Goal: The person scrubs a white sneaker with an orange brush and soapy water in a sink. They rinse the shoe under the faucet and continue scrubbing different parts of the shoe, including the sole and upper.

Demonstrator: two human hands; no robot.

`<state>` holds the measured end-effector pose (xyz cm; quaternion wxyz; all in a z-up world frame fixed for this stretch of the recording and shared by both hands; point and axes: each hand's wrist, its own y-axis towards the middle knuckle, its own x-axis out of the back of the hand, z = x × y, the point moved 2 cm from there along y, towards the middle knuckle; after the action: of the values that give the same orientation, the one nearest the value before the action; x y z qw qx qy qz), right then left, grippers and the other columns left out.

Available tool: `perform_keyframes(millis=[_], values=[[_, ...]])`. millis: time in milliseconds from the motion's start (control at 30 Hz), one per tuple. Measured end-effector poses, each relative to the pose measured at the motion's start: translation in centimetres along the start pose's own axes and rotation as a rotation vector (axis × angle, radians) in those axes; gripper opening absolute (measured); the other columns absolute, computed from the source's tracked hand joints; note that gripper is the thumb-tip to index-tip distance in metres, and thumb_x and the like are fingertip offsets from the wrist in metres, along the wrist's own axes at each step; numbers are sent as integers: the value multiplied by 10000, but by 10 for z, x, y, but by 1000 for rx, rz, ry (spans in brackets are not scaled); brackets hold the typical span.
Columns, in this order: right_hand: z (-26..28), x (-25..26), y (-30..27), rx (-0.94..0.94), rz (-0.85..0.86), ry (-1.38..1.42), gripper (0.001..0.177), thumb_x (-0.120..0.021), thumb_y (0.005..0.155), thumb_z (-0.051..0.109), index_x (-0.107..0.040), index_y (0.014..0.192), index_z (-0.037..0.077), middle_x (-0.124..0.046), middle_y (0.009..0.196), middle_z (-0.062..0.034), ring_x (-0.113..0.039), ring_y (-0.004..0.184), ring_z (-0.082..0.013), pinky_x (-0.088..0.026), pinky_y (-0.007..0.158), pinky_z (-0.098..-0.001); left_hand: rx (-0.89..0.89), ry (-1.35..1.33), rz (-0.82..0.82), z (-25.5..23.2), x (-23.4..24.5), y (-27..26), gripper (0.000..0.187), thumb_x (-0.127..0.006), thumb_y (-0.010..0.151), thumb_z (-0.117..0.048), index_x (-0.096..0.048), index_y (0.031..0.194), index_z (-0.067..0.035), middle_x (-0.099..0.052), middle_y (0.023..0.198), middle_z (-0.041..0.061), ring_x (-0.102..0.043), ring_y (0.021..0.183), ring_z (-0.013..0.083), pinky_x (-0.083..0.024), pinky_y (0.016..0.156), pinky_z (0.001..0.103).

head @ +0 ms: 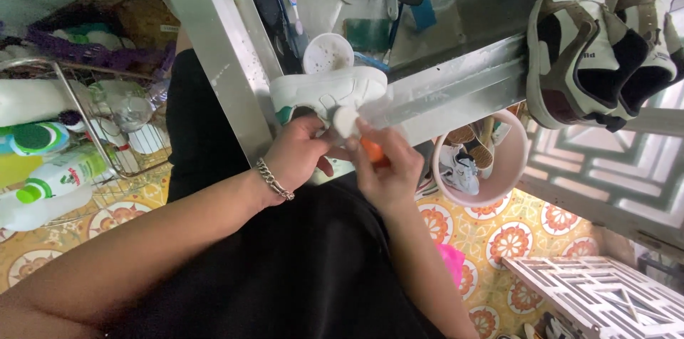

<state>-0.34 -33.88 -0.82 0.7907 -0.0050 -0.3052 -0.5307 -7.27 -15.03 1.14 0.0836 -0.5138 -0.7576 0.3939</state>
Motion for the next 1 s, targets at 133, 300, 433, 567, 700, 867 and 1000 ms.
perform_keyframes(millis=[133,300,433,567,700,867,1000], values=[[-7,2,3,-29,-38,-10,214,-980,1059,198,-945,1204,46,-807,813,-212,-808,681,-433,-638,688,-451,25,-59,8,-7,-5,-2,360,-730,1193,-183,-825,1358,122,-823,1002,193,-951,816,365,-708,485,307],[4,2,7,-10,9,-4,206,-1033,1013,215,-979,1186,119,-826,778,-124,-828,630,-344,-657,649,-391,38,42,-13,-1,1,1,323,-749,1175,-169,-841,1336,95,-859,918,227,-924,705,345,-710,447,327],[-13,10,1,-27,-32,-21,181,-979,1064,172,-934,1165,30,-834,821,-224,-822,652,-412,-630,647,-468,22,-13,42,3,-1,2,385,-655,1203,-157,-798,1422,126,-893,1049,250,-951,800,334,-675,491,281],[-2,8,1,-50,-5,-37,199,-1009,1029,222,-951,1139,66,-808,785,-230,-807,664,-492,-638,661,-492,23,-10,48,6,0,0,416,-734,1185,-184,-810,1466,113,-925,1155,278,-968,903,374,-745,533,336],[3,15,12,-48,-36,-75,221,-985,1077,192,-915,1182,11,-862,885,-248,-831,704,-461,-617,693,-489,26,-84,81,-10,0,-10,481,-604,1217,-153,-730,1516,202,-892,1194,302,-981,991,376,-697,583,262],[-20,19,5,-57,-34,-134,219,-988,1059,243,-952,1176,61,-785,804,-251,-787,700,-499,-613,672,-504,39,-103,123,3,3,-7,470,-688,1192,-136,-732,1567,145,-799,1317,262,-964,1097,447,-759,613,354],[5,10,10,-68,-34,-98,161,-956,1053,154,-948,1182,57,-762,778,-270,-784,671,-488,-593,636,-477,18,-98,126,4,3,-5,484,-789,1129,-91,-762,1568,110,-847,1396,264,-962,1029,446,-795,590,394]])
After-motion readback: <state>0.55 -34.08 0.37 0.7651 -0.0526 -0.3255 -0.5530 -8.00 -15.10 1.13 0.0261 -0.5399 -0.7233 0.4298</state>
